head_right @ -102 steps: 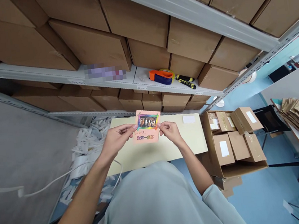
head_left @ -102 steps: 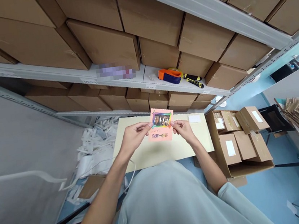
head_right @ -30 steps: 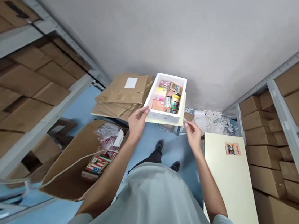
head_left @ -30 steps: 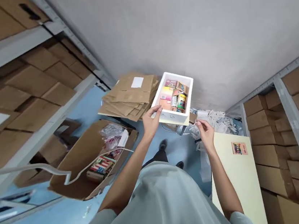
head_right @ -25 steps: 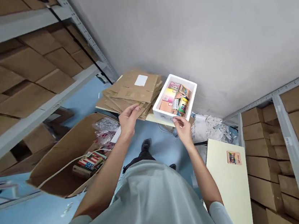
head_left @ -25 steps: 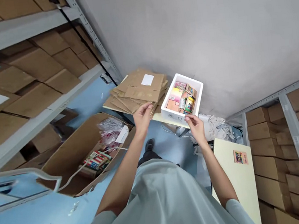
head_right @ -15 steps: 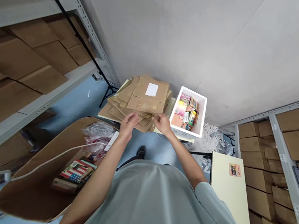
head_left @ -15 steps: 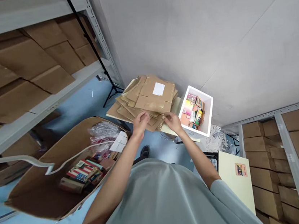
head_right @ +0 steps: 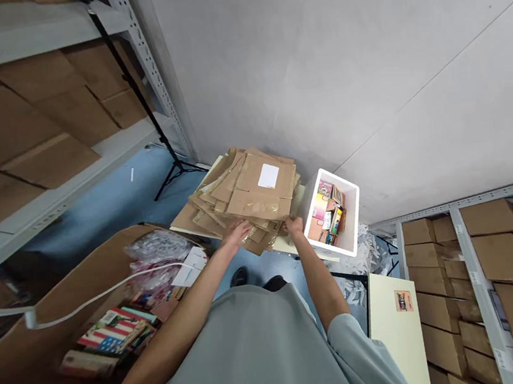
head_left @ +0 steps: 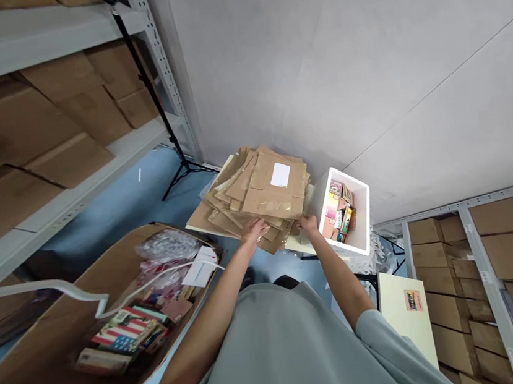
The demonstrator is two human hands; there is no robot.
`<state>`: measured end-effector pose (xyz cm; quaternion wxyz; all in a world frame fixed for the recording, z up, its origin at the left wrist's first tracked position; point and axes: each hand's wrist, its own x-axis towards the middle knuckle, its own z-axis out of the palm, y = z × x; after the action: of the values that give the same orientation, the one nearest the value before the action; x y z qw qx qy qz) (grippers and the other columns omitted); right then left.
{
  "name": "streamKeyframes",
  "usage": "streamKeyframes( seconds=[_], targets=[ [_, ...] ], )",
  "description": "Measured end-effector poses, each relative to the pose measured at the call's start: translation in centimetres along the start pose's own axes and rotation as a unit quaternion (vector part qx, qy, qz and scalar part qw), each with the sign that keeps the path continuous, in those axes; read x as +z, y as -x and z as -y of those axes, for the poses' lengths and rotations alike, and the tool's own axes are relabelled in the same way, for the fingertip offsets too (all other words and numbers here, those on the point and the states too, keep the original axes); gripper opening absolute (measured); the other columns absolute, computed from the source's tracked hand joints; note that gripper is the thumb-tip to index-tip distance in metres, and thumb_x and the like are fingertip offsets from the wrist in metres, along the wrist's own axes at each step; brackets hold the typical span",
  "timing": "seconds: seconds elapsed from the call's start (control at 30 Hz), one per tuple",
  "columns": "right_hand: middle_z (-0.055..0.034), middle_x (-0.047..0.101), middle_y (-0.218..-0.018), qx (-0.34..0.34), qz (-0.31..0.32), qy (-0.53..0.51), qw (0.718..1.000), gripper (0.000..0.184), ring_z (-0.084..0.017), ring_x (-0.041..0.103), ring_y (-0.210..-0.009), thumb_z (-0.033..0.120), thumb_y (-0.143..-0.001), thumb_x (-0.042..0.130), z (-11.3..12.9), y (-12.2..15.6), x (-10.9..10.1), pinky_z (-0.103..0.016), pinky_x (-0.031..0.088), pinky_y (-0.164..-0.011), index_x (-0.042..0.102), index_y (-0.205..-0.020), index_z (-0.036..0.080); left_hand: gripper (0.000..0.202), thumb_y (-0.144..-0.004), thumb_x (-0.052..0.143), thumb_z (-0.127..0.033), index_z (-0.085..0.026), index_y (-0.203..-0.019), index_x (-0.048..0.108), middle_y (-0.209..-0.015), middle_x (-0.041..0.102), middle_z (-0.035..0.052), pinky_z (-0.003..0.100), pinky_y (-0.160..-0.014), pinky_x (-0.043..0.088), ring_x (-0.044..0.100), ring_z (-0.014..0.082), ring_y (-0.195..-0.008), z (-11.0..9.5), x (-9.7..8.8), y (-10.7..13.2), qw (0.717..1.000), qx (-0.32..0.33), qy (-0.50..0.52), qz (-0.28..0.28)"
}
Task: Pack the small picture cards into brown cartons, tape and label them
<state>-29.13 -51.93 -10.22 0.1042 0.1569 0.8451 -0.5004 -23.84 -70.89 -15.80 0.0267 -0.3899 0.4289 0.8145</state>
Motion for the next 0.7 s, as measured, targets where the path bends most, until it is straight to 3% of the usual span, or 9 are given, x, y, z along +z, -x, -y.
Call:
streamKeyframes(
  seconds=[0.13, 0.27, 0.4, 0.5, 0.57, 0.7],
  targets=[
    [0.0038, 0.057, -0.052, -0.013, 0.005, -0.049, 0.999, 0.039, -0.015, 0.059, -0.051, 0.055, -0.087, 0.079, 1.2, 1.0, 0.0, -0.026, 0.052, -0.053, 0.065, -0.076, 0.021, 0.031, -0.083, 0.091, -0.038, -0.022, -0.091, 0.065, -0.085, 0.073, 0.0049, 0.034, -0.087, 0.063, 0.074, 0.0171, -0.080, -1.2, 0.5, 0.0, 1.000, -0.022, 0.011, -0.009],
    [0.0019, 0.064, -0.063, -0.044, 0.006, -0.094, 0.995, 0.038, -0.015, 0.060, -0.054, 0.057, -0.083, 0.080, 2.1, 4.1, -0.8, -0.027, 0.054, -0.056, 0.064, -0.077, 0.023, 0.027, -0.093, 0.082, -0.045, -0.025, -0.092, 0.064, -0.094, 0.076, 0.0071, 0.033, -0.093, 0.064, 0.078, 0.0191, -0.098, -3.6, 1.8, 0.0, 0.999, -0.011, 0.026, -0.018],
    [-0.0006, 0.069, -0.070, -0.096, 0.008, -0.109, 0.989, 0.044, -0.018, 0.065, -0.060, 0.065, -0.085, 0.081, 1.6, 8.5, -4.5, -0.031, 0.058, -0.060, 0.069, -0.084, 0.023, 0.022, -0.094, 0.079, -0.044, -0.025, -0.096, 0.069, -0.106, 0.081, 0.0093, 0.036, -0.102, 0.065, 0.077, 0.0227, -0.118, -5.4, 5.0, 1.4, 0.999, 0.029, 0.022, 0.037],
    [-0.0055, 0.077, -0.082, -0.111, -0.061, -0.080, 0.989, 0.047, -0.022, 0.070, -0.067, 0.067, -0.091, 0.076, 1.0, 11.8, -10.7, -0.034, 0.061, -0.063, 0.077, -0.095, 0.020, 0.021, -0.091, 0.083, -0.041, -0.024, -0.097, 0.073, -0.113, 0.083, 0.0091, 0.040, -0.107, 0.065, 0.076, 0.0257, -0.124, -5.6, 9.1, 3.4, 0.986, 0.082, 0.040, 0.137],
    [-0.0090, 0.081, -0.095, -0.136, -0.181, -0.039, 0.973, 0.045, -0.024, 0.075, -0.079, 0.064, -0.096, 0.072, 0.9, 14.3, -16.4, -0.036, 0.064, -0.074, 0.080, -0.102, 0.020, 0.024, -0.085, 0.090, -0.037, -0.024, -0.098, 0.074, -0.112, 0.083, 0.0075, 0.040, -0.109, 0.064, 0.076, 0.0259, -0.125, -5.2, 12.2, 5.0, 0.974, 0.090, 0.058, 0.200],
    [-0.0144, 0.080, -0.118, -0.171, -0.452, 0.044, 0.874, 0.041, -0.028, 0.075, -0.110, 0.057, -0.103, 0.067, -0.1, 20.6, -28.5, -0.041, 0.063, -0.095, 0.078, -0.114, 0.020, 0.045, -0.068, 0.102, -0.045, -0.023, -0.098, 0.077, -0.111, 0.084, 0.0072, 0.041, -0.112, 0.062, 0.076, 0.0272, -0.123, -2.9, 18.6, 9.5, 0.947, 0.080, 0.030, 0.310]
  ],
)
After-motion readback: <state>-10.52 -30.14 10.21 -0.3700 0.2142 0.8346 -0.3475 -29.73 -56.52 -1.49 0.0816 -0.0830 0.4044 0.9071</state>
